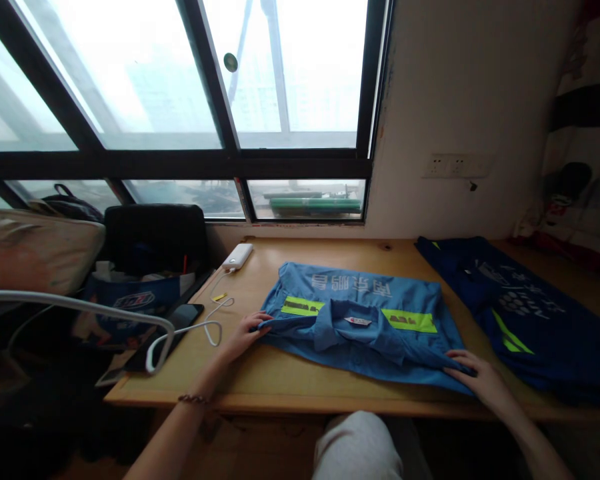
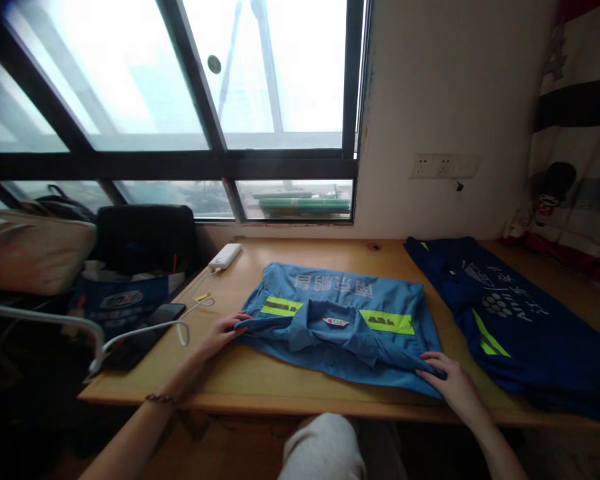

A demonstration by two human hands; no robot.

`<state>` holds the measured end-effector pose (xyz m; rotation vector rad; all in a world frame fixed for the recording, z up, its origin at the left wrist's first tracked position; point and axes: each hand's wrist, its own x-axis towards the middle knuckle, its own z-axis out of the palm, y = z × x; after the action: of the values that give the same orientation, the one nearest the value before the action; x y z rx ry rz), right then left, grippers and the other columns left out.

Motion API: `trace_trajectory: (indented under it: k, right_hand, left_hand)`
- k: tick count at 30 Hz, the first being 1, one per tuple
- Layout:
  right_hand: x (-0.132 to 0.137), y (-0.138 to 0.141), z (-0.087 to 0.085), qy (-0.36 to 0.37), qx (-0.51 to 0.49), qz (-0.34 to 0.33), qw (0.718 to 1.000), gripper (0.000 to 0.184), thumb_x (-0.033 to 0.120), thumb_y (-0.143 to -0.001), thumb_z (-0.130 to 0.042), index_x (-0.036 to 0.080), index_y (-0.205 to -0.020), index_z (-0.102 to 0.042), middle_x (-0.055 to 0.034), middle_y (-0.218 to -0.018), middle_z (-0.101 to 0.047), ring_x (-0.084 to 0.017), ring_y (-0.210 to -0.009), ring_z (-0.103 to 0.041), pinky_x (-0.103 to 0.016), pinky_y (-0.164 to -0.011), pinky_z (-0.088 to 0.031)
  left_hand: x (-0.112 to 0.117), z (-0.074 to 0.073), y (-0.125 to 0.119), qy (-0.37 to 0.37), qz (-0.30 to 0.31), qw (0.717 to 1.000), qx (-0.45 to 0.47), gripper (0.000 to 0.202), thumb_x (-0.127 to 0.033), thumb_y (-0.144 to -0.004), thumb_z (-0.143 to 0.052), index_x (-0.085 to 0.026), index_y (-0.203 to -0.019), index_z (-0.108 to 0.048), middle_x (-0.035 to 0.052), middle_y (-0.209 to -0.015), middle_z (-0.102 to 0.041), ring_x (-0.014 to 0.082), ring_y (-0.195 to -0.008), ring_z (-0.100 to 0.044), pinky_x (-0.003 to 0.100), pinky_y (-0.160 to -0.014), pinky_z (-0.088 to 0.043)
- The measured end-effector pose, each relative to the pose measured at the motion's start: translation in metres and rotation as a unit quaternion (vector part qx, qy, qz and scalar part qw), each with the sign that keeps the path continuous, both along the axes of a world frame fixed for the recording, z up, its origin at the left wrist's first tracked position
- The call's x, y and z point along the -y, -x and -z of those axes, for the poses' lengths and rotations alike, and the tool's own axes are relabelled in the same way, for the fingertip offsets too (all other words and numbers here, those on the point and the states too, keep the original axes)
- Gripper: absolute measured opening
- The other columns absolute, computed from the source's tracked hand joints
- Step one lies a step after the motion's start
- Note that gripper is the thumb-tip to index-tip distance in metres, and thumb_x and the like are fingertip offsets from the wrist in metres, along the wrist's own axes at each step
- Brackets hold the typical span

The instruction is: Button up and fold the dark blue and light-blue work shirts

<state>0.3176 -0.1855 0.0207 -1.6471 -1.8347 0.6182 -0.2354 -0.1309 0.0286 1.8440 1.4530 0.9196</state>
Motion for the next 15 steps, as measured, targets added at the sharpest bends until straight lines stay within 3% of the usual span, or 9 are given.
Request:
trace_trajectory:
  k: [4, 6, 10, 13, 15]
  right_hand:
    - [0.011, -0.009, -0.019, 0.037, -0.098, 0.0, 0.994, 0.034, 0.048, -0.066, -0.059, 0.02, -0.081, -0.07, -0.0082, -0.115, -0.056, -0.028, -0.105, -0.051, -0.034, -0.086, -0.044]
    - [0.02, -0.01, -0.023, 0.032, -0.091, -0.014, 0.995, 0.03, 0.047, -0.067, -0.059, 0.021, -0.078, -0.069, -0.007, -0.123, -0.049, -0.029, -0.112, -0.044, -0.035, -0.091, -0.04]
    - [0.037, -0.005, -0.007, 0.026, 0.028, -0.048, 0.998, 0.031, 0.048, -0.067, -0.058, 0.021, -0.053, -0.065, -0.0065, -0.117, -0.053, -0.032, -0.116, -0.039, -0.044, -0.1, -0.027]
    - [0.047, 0.0, 0.013, 0.026, 0.051, -0.032, 0.998, 0.036, 0.051, -0.072, -0.051, 0.022, -0.058, -0.067, -0.0068, -0.12, -0.051, -0.03, -0.115, -0.041, -0.044, -0.098, -0.029]
    - [0.053, 0.003, 0.023, 0.01, 0.048, 0.023, 0.999, 0.038, 0.052, -0.073, -0.047, 0.021, -0.066, -0.068, -0.009, -0.121, -0.05, -0.029, -0.109, -0.047, -0.041, -0.094, -0.036]
  left_hand:
    - [0.009, 0.009, -0.013, 0.072, -0.066, 0.978, 0.182, 0.051, -0.054, -0.073, -0.047, -0.013, -0.098, -0.063, 0.0088, -0.1, -0.064, 0.0242, -0.095, -0.056, 0.037, -0.084, -0.042]
    - [0.014, 0.01, -0.012, 0.064, -0.094, 0.975, 0.189, 0.051, -0.052, -0.074, -0.045, -0.011, -0.101, -0.061, 0.0085, -0.099, -0.064, 0.0234, -0.093, -0.056, 0.036, -0.083, -0.043]
    - [0.021, 0.013, -0.002, -0.034, -0.167, 0.985, 0.035, 0.041, -0.045, -0.073, -0.047, -0.013, -0.092, -0.063, 0.009, -0.105, -0.06, 0.0222, -0.1, -0.052, 0.032, -0.09, -0.037]
    - [0.024, 0.017, -0.001, -0.055, -0.238, 0.965, -0.099, 0.034, -0.039, -0.076, -0.041, -0.014, -0.088, -0.061, 0.011, -0.1, -0.061, 0.0222, -0.097, -0.053, 0.032, -0.088, -0.038]
    - [0.024, 0.017, -0.005, -0.038, -0.298, 0.935, -0.189, 0.034, -0.036, -0.075, -0.041, -0.011, -0.09, -0.057, 0.0152, -0.097, -0.06, 0.0252, -0.095, -0.054, 0.035, -0.083, -0.04]
